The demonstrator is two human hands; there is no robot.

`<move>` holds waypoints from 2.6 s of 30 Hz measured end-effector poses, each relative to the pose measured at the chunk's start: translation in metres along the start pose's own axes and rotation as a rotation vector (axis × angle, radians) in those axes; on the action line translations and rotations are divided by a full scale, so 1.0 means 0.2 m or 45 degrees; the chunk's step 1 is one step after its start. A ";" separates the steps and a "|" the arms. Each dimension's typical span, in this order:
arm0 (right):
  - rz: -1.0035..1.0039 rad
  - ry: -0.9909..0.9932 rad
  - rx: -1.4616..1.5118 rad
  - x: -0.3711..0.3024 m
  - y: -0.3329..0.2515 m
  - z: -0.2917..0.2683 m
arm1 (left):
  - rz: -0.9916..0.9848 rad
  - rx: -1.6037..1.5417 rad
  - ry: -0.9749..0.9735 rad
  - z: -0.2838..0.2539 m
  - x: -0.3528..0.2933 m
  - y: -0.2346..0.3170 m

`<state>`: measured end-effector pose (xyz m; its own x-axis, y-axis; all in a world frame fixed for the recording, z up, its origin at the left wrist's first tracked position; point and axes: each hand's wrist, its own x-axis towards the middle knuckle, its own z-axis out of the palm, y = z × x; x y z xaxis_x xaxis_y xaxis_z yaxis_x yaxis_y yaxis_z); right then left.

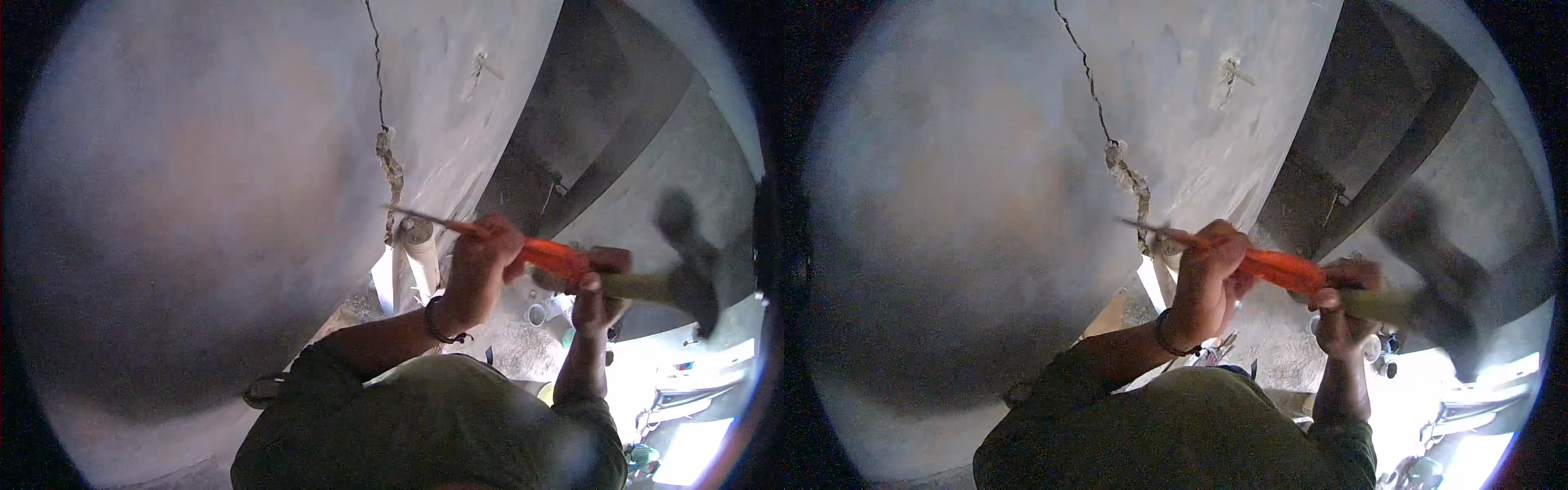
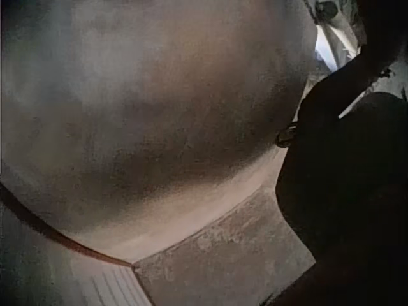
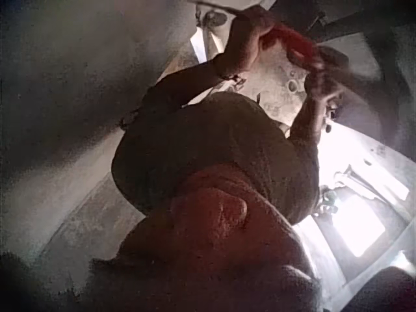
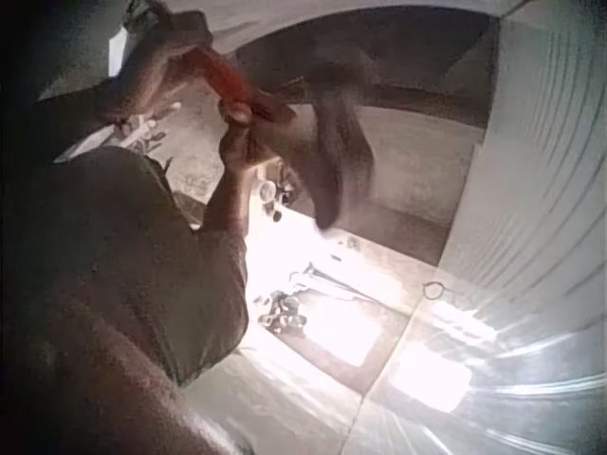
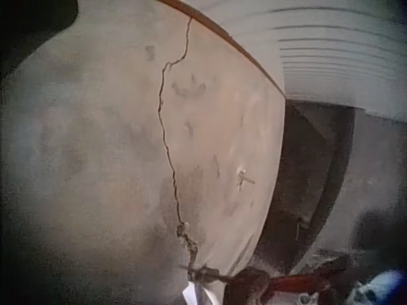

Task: Chiseling and expanding a crack in a concrete wall using a screwdriver and a hammer to prepare for repair.

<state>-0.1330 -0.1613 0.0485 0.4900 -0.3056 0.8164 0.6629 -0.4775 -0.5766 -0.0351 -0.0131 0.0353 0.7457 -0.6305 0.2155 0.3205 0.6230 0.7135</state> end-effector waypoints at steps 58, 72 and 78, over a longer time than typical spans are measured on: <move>-0.075 -0.280 -0.303 0.16 0.53 0.77 | 0.457 0.516 0.374 -0.43 -0.39 -0.04; -0.118 -0.518 -0.464 0.21 0.49 0.77 | 0.495 0.608 0.346 -0.50 -0.35 -0.03; 0.050 -0.614 -0.423 0.36 0.28 0.58 | 0.353 0.554 0.263 -0.49 -0.33 -0.04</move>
<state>0.0059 -0.1142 0.0707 0.7645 0.0442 0.6431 0.4644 -0.7296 -0.5020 -0.0295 0.0682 -0.0491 0.8810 -0.3385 0.3305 -0.1423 0.4767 0.8675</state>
